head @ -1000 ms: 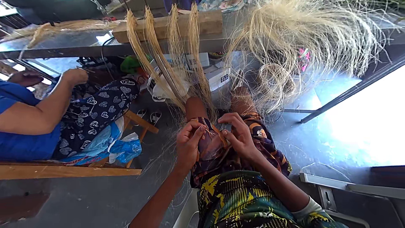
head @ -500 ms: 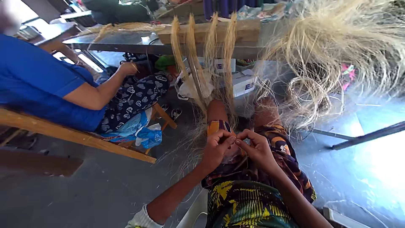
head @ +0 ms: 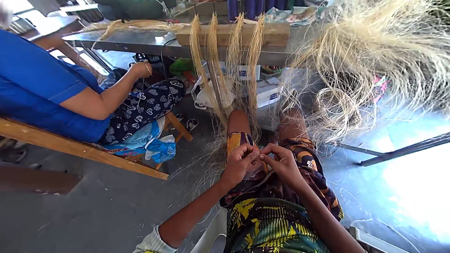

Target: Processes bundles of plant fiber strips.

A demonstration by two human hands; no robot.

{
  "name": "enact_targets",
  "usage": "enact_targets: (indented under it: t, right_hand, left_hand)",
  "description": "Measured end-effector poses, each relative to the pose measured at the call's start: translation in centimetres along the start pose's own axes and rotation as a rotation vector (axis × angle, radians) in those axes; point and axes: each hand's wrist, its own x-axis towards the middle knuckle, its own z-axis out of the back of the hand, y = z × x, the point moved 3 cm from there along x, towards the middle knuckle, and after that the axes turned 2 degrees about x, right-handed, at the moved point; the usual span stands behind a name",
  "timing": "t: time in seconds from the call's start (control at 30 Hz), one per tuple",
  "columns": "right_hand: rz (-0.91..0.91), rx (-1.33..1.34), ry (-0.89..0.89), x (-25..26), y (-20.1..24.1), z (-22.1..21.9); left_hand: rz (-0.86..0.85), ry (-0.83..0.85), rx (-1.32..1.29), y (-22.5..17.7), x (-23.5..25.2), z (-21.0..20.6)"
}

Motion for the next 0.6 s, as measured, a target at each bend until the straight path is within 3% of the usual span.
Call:
enact_targets:
  t: [0.2, 0.6]
  right_hand:
    - [-0.074, 0.003, 0.113, 0.1, -0.8, 0.6]
    - [-0.115, 0.062, 0.134, 0.2, -1.4, 0.6]
  left_hand:
    - [-0.064, 0.043, 0.207, 0.3, 0.0, 0.2]
    - [-0.162, -0.009, 0.250, 0.8, 0.2, 0.4]
